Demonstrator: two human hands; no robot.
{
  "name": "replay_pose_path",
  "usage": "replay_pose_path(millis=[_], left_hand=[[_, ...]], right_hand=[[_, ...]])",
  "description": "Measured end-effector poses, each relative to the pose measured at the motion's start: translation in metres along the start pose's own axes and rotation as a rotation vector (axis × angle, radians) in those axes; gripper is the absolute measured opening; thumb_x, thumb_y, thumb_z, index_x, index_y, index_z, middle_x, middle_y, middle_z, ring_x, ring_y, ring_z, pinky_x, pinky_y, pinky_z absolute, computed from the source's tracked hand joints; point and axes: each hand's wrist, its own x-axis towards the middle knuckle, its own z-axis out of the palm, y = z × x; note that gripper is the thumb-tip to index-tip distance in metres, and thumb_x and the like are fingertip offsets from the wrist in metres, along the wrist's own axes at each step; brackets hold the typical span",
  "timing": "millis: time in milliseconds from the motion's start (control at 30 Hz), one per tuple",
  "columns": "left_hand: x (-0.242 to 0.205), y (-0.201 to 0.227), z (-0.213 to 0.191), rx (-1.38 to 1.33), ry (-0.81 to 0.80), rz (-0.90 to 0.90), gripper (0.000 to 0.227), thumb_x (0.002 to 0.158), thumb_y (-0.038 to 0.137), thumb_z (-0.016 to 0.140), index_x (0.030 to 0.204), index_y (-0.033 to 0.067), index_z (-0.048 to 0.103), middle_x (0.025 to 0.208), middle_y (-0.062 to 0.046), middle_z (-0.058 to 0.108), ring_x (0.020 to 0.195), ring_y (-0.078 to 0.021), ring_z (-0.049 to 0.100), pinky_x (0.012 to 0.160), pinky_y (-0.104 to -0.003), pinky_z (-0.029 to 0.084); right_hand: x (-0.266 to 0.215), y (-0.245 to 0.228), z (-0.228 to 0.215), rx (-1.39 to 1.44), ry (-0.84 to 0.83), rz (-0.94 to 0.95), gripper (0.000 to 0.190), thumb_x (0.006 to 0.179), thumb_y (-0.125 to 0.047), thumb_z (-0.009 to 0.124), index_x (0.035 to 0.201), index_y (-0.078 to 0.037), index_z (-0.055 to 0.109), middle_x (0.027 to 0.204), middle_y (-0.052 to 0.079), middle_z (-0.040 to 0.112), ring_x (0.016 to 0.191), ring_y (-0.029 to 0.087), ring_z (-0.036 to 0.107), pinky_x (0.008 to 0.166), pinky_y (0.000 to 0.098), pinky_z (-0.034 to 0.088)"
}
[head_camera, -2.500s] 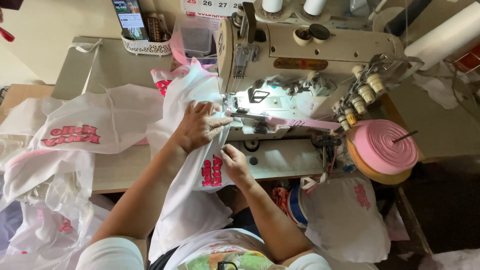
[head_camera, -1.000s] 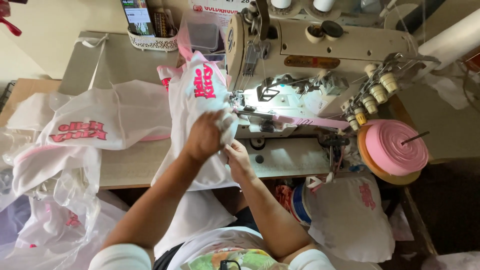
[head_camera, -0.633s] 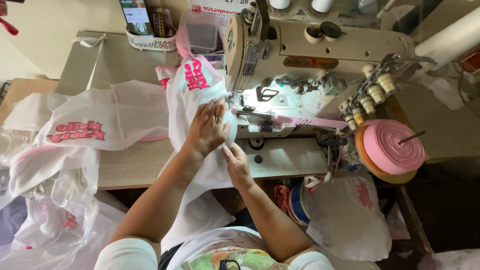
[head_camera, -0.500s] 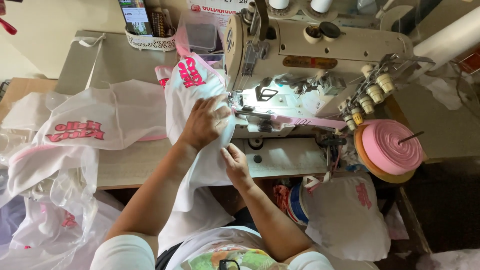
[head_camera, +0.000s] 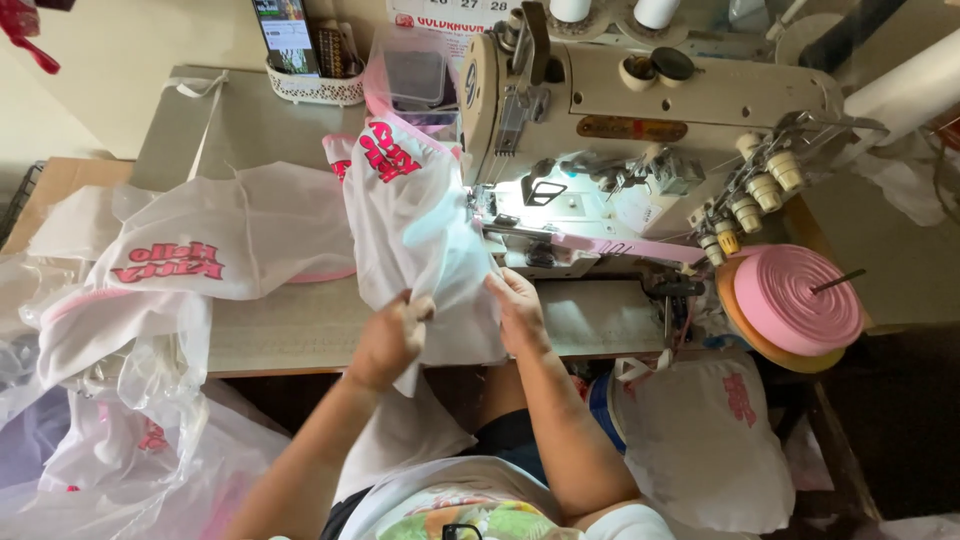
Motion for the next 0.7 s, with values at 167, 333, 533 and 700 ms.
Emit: replay_pose_path(millis=[167, 333, 533, 700], left_hand=[[0.091, 0.031, -0.083, 0.188, 0.316, 0.279, 0.032, 0.075, 0.005, 0.075, 0.107, 0.0059, 0.079, 0.133, -0.024, 0.063, 0.114, -0.0445, 0.064, 0.095, -0.05, 0.049], [0.102, 0.06, -0.045, 0.192, 0.279, 0.45, 0.033, 0.061, 0.024, 0.072, 0.091, 0.0144, 0.08, 0.12, -0.017, 0.068, 0.104, -0.0374, 0.067, 0.096, -0.047, 0.049], [0.105, 0.064, -0.038, 0.356, 0.332, 0.29, 0.035, 0.099, 0.028, 0.056, 0.128, 0.0159, 0.072, 0.127, -0.016, 0.068, 0.123, -0.0347, 0.062, 0.102, -0.046, 0.045], [0.134, 0.063, -0.021, 0.475, 0.358, 0.133, 0.044, 0.092, 0.035, 0.06, 0.131, 0.0182, 0.07, 0.131, -0.013, 0.064, 0.125, -0.0322, 0.057, 0.098, -0.052, 0.043]], right_hand=[[0.024, 0.042, -0.003, 0.229, -0.014, 0.129, 0.011, 0.101, -0.018, 0.063, 0.097, -0.007, 0.064, 0.086, 0.01, 0.075, 0.077, 0.022, 0.074, 0.07, 0.037, 0.058], [0.046, 0.078, 0.0, 0.329, 0.03, 0.079, 0.006, 0.101, -0.01, 0.062, 0.098, -0.007, 0.057, 0.08, 0.01, 0.07, 0.07, 0.022, 0.073, 0.065, 0.0324, 0.057], [0.031, 0.067, 0.007, 0.197, 0.116, 0.083, 0.007, 0.101, -0.014, 0.061, 0.097, -0.011, 0.056, 0.07, 0.002, 0.065, 0.058, 0.016, 0.068, 0.055, 0.0289, 0.055], [0.017, 0.063, 0.009, 0.105, 0.139, 0.049, 0.009, 0.103, -0.014, 0.056, 0.097, -0.008, 0.058, 0.074, 0.013, 0.071, 0.064, 0.023, 0.074, 0.058, 0.032, 0.059]])
